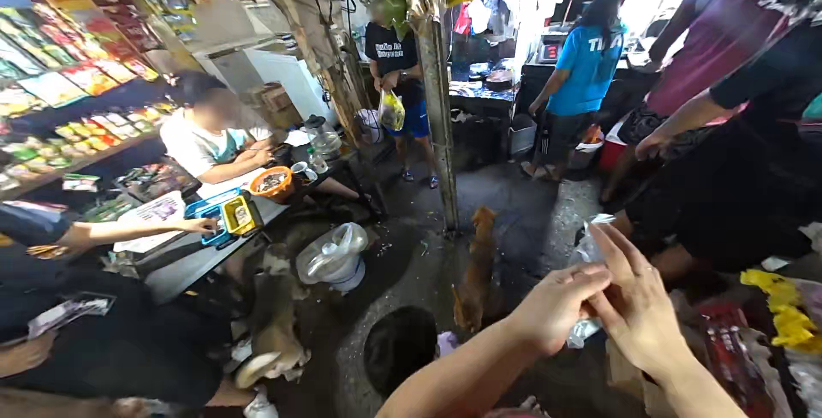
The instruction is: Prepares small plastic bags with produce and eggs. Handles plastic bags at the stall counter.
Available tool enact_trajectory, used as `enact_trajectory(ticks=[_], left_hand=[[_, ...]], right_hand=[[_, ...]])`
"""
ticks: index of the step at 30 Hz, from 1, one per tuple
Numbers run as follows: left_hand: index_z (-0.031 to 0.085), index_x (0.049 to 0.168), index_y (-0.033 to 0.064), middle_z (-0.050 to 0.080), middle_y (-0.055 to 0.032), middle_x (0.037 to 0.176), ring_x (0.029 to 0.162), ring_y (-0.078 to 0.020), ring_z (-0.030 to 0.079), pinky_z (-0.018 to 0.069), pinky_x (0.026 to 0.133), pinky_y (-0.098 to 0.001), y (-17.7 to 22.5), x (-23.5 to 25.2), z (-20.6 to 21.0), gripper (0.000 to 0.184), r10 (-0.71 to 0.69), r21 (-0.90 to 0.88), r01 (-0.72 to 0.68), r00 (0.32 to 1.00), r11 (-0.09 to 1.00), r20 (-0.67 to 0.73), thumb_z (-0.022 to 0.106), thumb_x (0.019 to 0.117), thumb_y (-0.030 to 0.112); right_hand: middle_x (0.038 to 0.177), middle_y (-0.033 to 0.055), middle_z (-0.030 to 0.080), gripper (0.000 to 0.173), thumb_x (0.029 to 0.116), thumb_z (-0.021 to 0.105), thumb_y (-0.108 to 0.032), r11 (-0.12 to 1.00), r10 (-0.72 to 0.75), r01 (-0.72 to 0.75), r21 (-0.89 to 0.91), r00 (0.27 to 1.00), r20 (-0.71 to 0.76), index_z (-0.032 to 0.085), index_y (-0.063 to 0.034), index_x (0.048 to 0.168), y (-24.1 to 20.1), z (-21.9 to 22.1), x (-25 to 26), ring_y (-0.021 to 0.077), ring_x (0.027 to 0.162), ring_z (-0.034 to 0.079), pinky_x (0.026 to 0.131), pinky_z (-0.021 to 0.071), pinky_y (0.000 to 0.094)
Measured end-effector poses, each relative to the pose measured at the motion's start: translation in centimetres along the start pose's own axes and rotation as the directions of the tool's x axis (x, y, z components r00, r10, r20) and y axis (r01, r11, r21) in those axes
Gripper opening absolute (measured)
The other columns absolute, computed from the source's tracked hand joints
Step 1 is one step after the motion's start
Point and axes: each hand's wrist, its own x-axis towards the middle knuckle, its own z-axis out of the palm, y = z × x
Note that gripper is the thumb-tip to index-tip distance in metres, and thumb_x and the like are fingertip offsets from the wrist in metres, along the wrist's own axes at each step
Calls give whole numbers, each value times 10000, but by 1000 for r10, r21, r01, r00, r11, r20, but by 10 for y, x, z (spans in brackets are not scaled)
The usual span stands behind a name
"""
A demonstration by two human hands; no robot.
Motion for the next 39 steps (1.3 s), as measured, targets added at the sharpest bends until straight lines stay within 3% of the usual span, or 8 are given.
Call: enact_trajectory(ticks=[6,14,21,25,30,33,35,39], left_hand=[[697,1038,1,727,-28,901,798,-93,692,595,754,-292,-20,99,27,101,45,-5,-46,994,999,-101,612,993,31],[663,1099,3,740,-65,985,917,-156,723,605,878,-357,-40,203,79,172,-54,-162,65,996,985,72,546,987,-54],[760,1066,209,744,18,951,898,-101,719,606,855,-311,-68,273,95,136,89,-395,149,847,906,524,718,947,262],[674,886,215,669,101,899,890,3,638,545,800,-183,-84,323,91,106,323,-61,-364,720,929,615,740,921,139],[699,1166,-31,586,-277,1247,1062,-354,660,576,910,-475,-67,362,94,280,-17,855,-460,878,240,478,695,926,112],[473,1485,13,342,-236,1582,1326,-355,549,506,1067,-457,-48,362,109,654,-259,921,-383,884,71,388,737,891,84],[581,1403,5,514,-182,1500,1310,-312,577,495,1077,-458,-45,367,103,625,-105,788,-565,793,245,601,700,793,-62],[748,1192,130,762,-20,1031,925,-102,731,615,853,-289,-37,386,93,280,117,-26,-169,556,985,823,542,1006,89]], right_hand=[[1372,55,627,704,916,678,-321,859,80,-106,501,994,73,454,-15,1509,73,-38,11,64,1162,642,949,578,240],[1164,-4,742,381,1105,365,-145,632,555,-349,692,827,-89,653,-6,1311,141,-82,19,-7,1015,686,930,566,202],[907,27,723,417,1120,281,-152,257,906,-233,938,397,-150,672,-11,1088,193,-121,20,93,841,691,806,587,290],[746,-38,633,325,1111,330,-168,146,947,-232,962,316,-68,633,-68,1049,202,-141,25,50,640,610,613,549,238],[882,34,688,134,884,694,-14,796,547,-463,390,827,-133,770,-36,992,203,-164,37,73,764,599,696,507,239],[1328,293,554,282,973,522,39,467,879,-785,-407,463,115,680,24,1206,198,-174,90,422,1022,673,843,576,526],[1552,294,326,402,969,498,110,179,983,-779,-601,161,84,514,103,1371,215,-171,120,455,1200,585,897,562,514],[1450,322,438,378,964,581,20,257,966,-687,-680,180,184,531,150,1315,246,-188,127,477,1243,546,931,528,571]])
